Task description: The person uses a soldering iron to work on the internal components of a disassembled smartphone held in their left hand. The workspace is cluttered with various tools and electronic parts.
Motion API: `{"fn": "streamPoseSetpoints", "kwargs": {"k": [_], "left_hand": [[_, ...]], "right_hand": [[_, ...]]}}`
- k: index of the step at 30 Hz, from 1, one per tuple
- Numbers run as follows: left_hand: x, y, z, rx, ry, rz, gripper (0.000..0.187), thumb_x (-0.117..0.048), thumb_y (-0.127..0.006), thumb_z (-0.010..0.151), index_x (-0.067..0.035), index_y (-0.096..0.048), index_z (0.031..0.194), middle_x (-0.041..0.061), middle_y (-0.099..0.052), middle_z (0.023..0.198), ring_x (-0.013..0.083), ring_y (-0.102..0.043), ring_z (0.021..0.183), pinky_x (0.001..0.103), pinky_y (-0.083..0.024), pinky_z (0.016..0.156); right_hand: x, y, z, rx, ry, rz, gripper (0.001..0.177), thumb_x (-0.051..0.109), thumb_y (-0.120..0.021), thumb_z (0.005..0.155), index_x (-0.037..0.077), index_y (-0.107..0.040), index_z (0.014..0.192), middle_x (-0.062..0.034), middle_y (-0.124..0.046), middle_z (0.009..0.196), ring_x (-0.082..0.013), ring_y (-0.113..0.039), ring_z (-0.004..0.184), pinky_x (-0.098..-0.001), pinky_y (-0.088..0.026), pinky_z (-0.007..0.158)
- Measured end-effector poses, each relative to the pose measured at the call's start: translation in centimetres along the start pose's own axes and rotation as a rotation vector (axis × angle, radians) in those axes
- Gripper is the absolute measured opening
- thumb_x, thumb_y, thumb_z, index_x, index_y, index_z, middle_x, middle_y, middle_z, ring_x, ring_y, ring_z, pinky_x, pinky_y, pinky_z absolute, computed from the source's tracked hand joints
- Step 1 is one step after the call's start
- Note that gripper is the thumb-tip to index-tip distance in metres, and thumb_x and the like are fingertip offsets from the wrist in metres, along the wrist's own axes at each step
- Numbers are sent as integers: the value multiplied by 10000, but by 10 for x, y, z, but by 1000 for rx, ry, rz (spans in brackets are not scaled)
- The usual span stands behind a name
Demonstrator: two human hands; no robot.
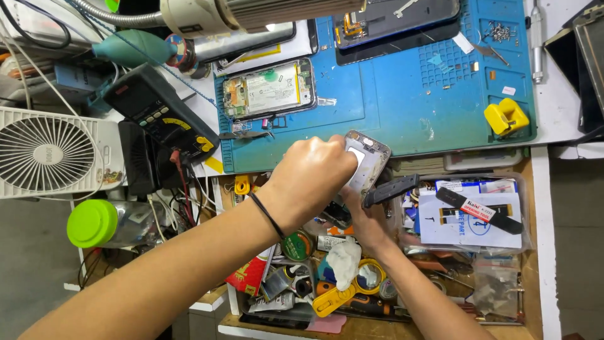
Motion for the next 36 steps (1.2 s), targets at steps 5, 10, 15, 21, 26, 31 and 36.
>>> {"fn": "streamPoseSetpoints", "kwargs": {"k": [5, 10, 15, 21, 26, 31, 36], "left_hand": [[2, 7, 5, -6, 49, 12, 168, 58, -695, 710, -104, -655, 703, 130, -627, 677, 393, -689, 508, 500, -572, 453], [2, 11, 10, -18, 131, -3, 186, 69, -730, 667, -105, -667, 686, 96, -612, 612, 379, -694, 525, 516, -576, 467], [6, 11, 6, -82, 229, 28, 166, 71, -739, 659, -78, -682, 705, 113, -585, 586, 394, -687, 523, 562, -563, 471], [11, 12, 15, -8, 279, -8, 152, 99, -710, 692, -51, -692, 687, 124, -617, 602, 425, -716, 601, 582, -576, 508], [20, 10, 10, 62, 310, -41, 142, 98, -686, 713, -43, -689, 697, 135, -611, 623, 458, -714, 614, 591, -571, 509], [24, 1, 0, 107, 357, -77, 107, 84, -688, 729, -19, -681, 700, 145, -599, 617, 479, -702, 599, 583, -568, 499], [13, -20, 3, 8, 101, 120, 218, 80, -682, 718, -121, -630, 782, 127, -587, 609, 431, -682, 508, 572, -555, 439]], "right_hand": [[2, -5, -2, 38, 29, -10, 990, 745, -479, 879, -55, -487, 1463, -319, -532, 1424, -447, -476, 1360, -604, -422, 1054], [-15, -4, 10, 39, -2, -10, 990, 733, -458, 895, -123, -560, 1381, -383, -567, 1345, -510, -515, 1305, -604, -443, 1007], [-29, -8, 15, 21, -6, 3, 978, 725, -515, 882, -110, -548, 1390, -355, -580, 1344, -460, -533, 1304, -562, -449, 1029], [-43, -14, 23, -28, -7, 30, 970, 716, -584, 867, -93, -533, 1401, -321, -596, 1344, -400, -555, 1304, -512, -456, 1056], [-61, -24, 39, -48, 22, 107, 936, 655, -641, 877, -87, -493, 1429, -310, -576, 1376, -373, -536, 1333, -498, -418, 1111], [-45, -21, 24, 4, 124, 170, 860, 604, -645, 912, -14, -473, 1485, -260, -542, 1444, -357, -499, 1374, -522, -365, 1155], [-17, 3, -6, 53, 105, 48, 1139, 774, -521, 886, -187, -326, 1466, -367, -565, 1333, -429, -544, 1307, -528, -413, 1066]]}}
Point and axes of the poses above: each hand's wrist, its own z-axis towards the middle knuckle, its own y-axis out of the back of the hand, x = y × z, the point moved 6 cm from there along z, towards the middle knuckle
